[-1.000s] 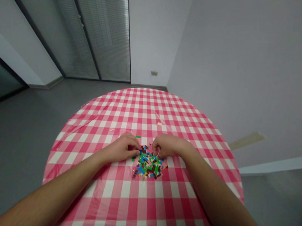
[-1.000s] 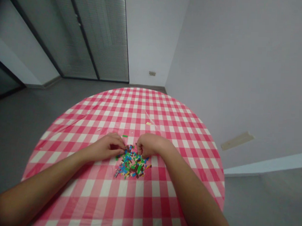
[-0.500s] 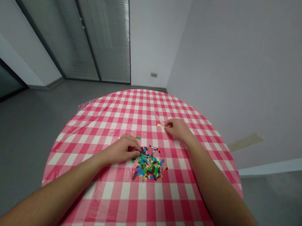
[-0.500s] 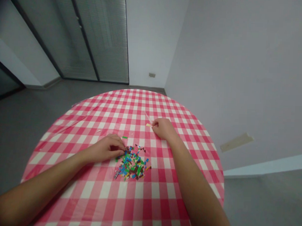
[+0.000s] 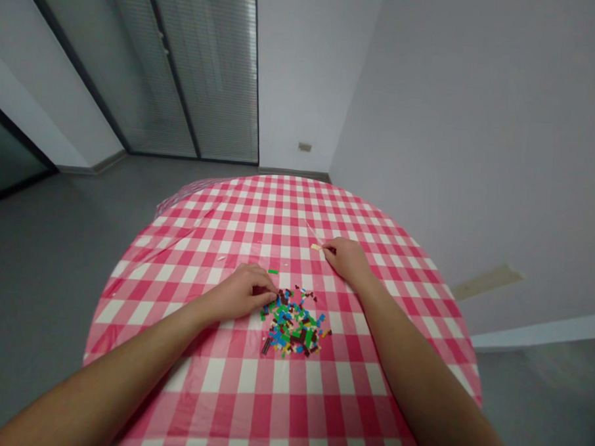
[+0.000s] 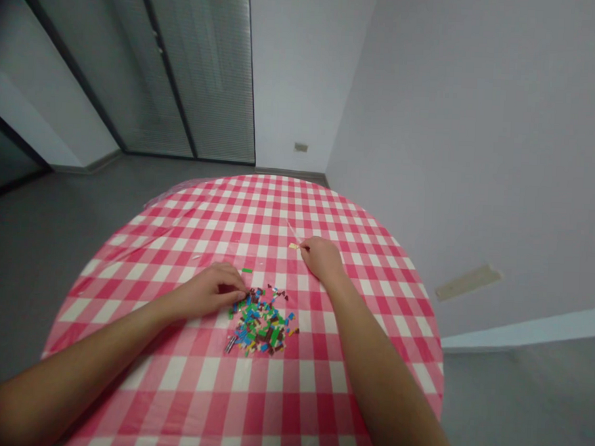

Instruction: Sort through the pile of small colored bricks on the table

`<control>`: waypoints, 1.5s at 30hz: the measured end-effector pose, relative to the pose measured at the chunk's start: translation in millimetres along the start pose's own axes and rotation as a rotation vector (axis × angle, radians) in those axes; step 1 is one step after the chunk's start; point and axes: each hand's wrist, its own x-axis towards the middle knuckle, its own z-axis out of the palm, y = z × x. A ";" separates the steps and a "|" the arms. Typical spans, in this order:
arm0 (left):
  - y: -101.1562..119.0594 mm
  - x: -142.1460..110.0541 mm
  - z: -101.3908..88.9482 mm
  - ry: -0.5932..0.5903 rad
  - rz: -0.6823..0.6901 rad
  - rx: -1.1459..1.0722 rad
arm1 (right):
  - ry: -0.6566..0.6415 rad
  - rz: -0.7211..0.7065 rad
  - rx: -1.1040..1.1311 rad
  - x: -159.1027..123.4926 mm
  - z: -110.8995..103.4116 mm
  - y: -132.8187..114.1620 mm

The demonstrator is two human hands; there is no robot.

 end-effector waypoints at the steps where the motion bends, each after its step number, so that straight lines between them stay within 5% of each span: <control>1: -0.3 -0.1 0.0 0.002 -0.004 0.001 | -0.011 -0.008 -0.010 -0.1 -0.4 0.0; 13: -0.8 0.0 -0.9 0.022 -0.046 -0.011 | -0.088 -0.055 0.076 0.8 -6.0 11.3; 34: -2.9 -0.4 -1.4 0.030 -0.048 0.005 | 0.138 0.097 0.195 1.9 10.6 7.4; 45: -2.2 -0.9 -1.2 0.038 -0.059 -0.004 | 0.053 0.082 0.266 1.1 8.3 5.7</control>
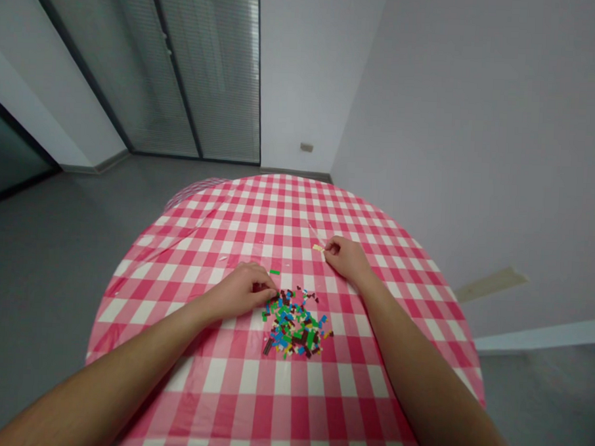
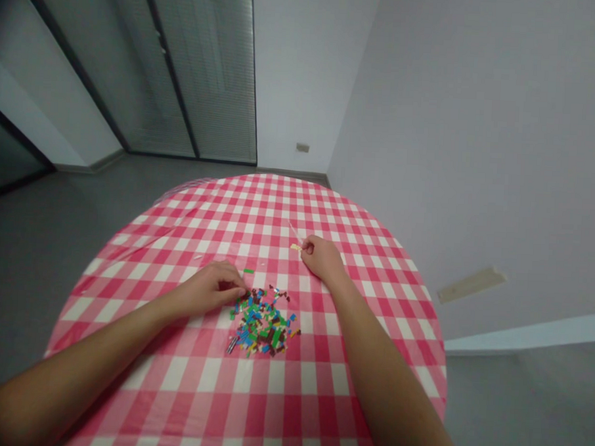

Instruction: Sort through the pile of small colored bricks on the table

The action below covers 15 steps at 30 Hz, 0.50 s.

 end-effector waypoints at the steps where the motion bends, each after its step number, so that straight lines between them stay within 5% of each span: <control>1: 0.1 -0.1 0.0 -0.001 -0.001 -0.004 | 0.002 0.002 -0.003 0.2 0.3 -0.2; 10: 0.0 0.3 -1.1 -0.020 -0.024 -0.016 | 0.004 -0.037 0.006 2.9 1.9 7.3; 15: -0.1 0.5 -1.2 -0.023 -0.025 -0.019 | -0.309 -0.111 0.054 -2.3 -22.6 -11.7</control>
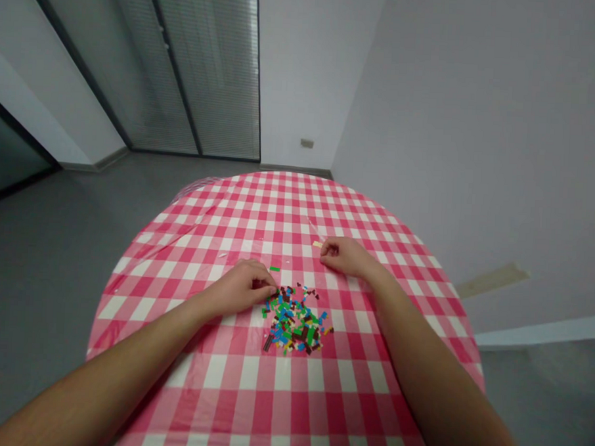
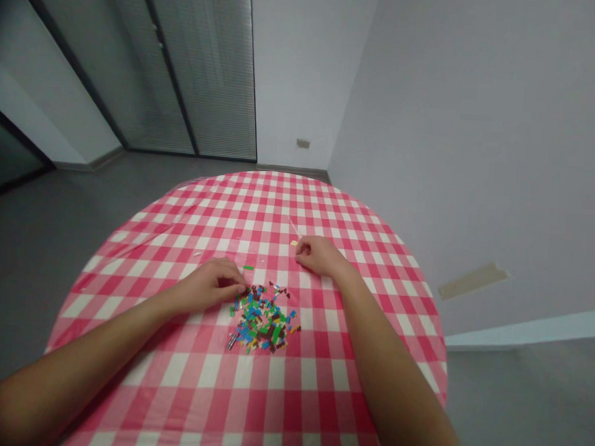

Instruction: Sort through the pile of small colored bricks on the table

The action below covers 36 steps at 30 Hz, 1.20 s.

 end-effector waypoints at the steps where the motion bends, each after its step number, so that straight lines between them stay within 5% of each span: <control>1: -0.1 -0.1 0.0 -0.001 0.000 0.003 | -0.114 -0.006 0.013 -3.6 -4.8 -6.7; 5: -0.6 -0.6 0.1 -0.016 0.009 0.017 | -0.546 0.004 0.024 -19.3 -16.0 -34.1; 8: -1.0 -0.5 0.6 -0.024 0.030 0.014 | -0.656 0.017 -0.074 -28.4 -13.7 -51.9; 14: -2.4 -2.0 1.2 -0.079 0.060 0.041 | -0.702 -0.029 -0.218 -35.1 1.3 -76.4; 20: -0.4 -6.0 0.7 -0.164 0.101 0.125 | -0.563 -0.215 -0.215 -33.2 15.9 -80.0; 36: 2.9 -5.7 -1.4 -0.191 0.159 0.064 | -0.445 -0.289 -0.353 -40.9 26.4 -98.0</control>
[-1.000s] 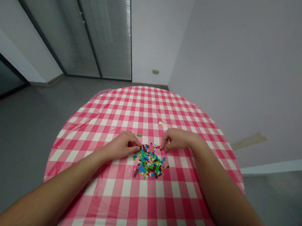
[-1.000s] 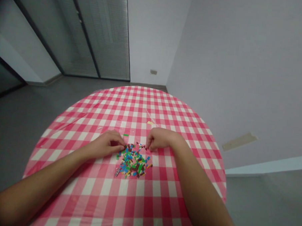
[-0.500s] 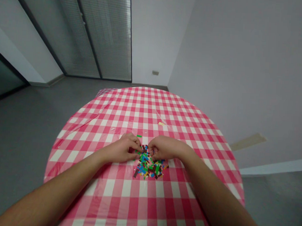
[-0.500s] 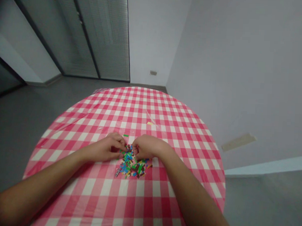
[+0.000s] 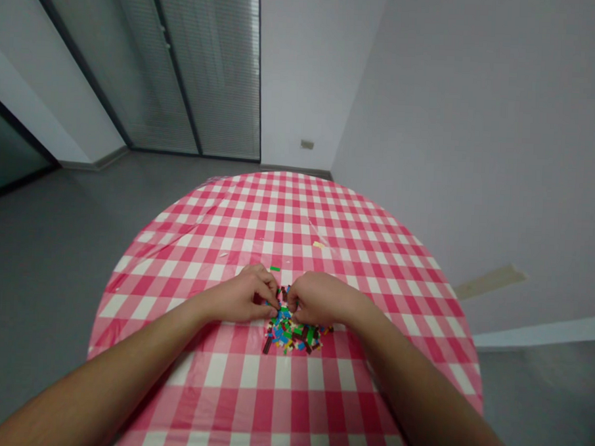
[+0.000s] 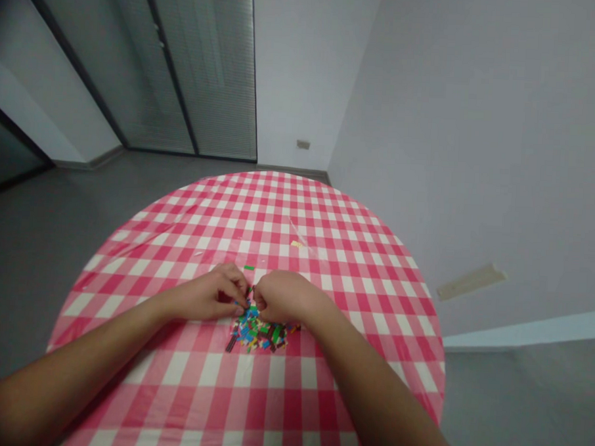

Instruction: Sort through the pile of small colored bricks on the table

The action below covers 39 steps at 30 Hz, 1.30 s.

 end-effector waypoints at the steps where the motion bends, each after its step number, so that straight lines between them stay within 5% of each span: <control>1: 0.2 0.2 -0.1 0.002 0.009 -0.009 | 0.000 0.004 -0.012 -0.6 -0.8 -2.5; 10: 1.3 1.4 -1.1 0.012 0.023 -0.026 | -0.035 0.017 -0.039 -0.8 -5.0 -11.3; 14: -0.5 1.3 0.1 0.020 0.033 -0.041 | -0.067 -0.005 0.140 -1.8 -7.7 -1.4; 20: -2.7 0.4 1.6 0.040 0.019 -0.041 | 0.189 0.099 0.361 -8.6 -18.5 48.0; 27: -2.9 -0.9 1.0 0.040 -0.026 -0.036 | 0.446 0.495 0.156 -7.7 -9.8 113.5; 39: 0.6 1.0 -2.0 0.070 -0.068 -0.025 | 0.480 0.478 -0.077 7.0 5.1 114.1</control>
